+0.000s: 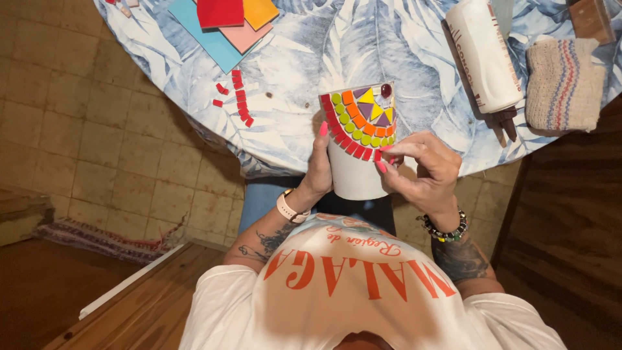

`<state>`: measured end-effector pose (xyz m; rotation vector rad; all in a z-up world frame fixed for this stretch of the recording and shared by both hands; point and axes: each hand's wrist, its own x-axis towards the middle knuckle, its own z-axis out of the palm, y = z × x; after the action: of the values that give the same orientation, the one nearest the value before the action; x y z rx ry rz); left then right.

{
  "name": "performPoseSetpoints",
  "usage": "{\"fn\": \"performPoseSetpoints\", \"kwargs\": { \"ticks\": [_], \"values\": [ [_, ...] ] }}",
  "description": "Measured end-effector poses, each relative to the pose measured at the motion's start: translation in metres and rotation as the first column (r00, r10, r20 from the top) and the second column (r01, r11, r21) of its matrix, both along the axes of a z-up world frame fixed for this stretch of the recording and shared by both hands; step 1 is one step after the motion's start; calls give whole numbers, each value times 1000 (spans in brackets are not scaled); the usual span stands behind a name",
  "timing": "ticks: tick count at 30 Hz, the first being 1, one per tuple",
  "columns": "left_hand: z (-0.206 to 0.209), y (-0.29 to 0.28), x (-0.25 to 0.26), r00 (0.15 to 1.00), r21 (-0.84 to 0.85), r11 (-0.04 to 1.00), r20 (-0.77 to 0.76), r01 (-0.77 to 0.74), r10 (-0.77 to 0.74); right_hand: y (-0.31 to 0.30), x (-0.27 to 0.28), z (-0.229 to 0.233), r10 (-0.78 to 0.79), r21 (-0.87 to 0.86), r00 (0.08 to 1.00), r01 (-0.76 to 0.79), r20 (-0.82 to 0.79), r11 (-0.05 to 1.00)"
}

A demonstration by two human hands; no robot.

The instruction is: Decorating a white mug by applying glue and attaching small paper cutouts to create a pattern.

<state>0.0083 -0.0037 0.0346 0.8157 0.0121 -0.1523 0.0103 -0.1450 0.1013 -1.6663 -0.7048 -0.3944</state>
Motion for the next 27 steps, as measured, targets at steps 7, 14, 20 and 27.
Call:
{"fn": "performPoseSetpoints", "kwargs": {
  "ticks": [7, 14, 20, 27],
  "values": [
    [4, 1, 1, 1000, -2, 1000, 9, 4, -4, 0, 0, -3, 1, -13, 1000, 0, 20, 1000],
    [4, 2, 2, 999, 14, 1000, 28, 17, -18, 0, -1, -3, -4, -2, 1000, 4, 16, 1000],
    [7, 2, 2, 999, -17, 999, 15, 33, -33, 1, -1, -2, -5, -1, 1000, 5, 28, 1000],
    [3, 0, 1, 999, -41, 998, 10, 49, -48, 1, -1, -1, -11, -16, 1000, 11, 15, 1000]
  ]
}}
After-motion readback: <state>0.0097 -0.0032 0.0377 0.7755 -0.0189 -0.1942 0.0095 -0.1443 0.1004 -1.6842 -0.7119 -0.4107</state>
